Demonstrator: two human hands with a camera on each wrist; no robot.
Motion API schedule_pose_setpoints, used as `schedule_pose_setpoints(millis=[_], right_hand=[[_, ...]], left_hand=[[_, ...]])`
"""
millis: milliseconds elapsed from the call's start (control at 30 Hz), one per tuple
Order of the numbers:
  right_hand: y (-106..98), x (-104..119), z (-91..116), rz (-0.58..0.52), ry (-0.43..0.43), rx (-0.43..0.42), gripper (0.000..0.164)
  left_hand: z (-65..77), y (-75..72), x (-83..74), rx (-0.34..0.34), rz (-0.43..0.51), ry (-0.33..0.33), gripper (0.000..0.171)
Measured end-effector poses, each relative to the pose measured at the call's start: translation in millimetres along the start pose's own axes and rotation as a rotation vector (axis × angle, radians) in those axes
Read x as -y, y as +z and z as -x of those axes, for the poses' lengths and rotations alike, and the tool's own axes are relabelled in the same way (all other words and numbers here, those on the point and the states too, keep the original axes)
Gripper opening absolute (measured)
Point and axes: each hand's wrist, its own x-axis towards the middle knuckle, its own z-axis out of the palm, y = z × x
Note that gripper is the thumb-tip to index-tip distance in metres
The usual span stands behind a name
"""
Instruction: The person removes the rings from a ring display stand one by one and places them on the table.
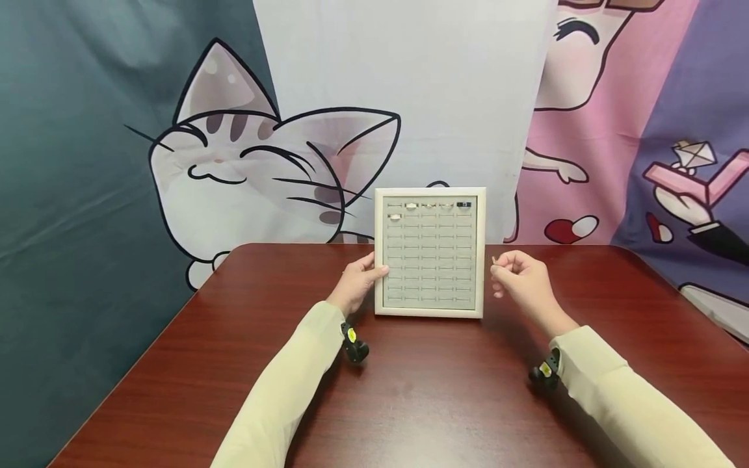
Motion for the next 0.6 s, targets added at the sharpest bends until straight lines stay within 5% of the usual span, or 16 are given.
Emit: schedule_pose_setpoints(millis=[467,600], right_hand=[[-27,-14,20,-0.064,0.071,0.009,0.016],[-36,-21,20,-0.012,0.154,0.09,0.012]], left_hand=[[0.4,1.0,1.9,0.002,0.025,0.023,0.048],[0.3,0.9,2.3,0.007,0.036,0.03,0.048]])
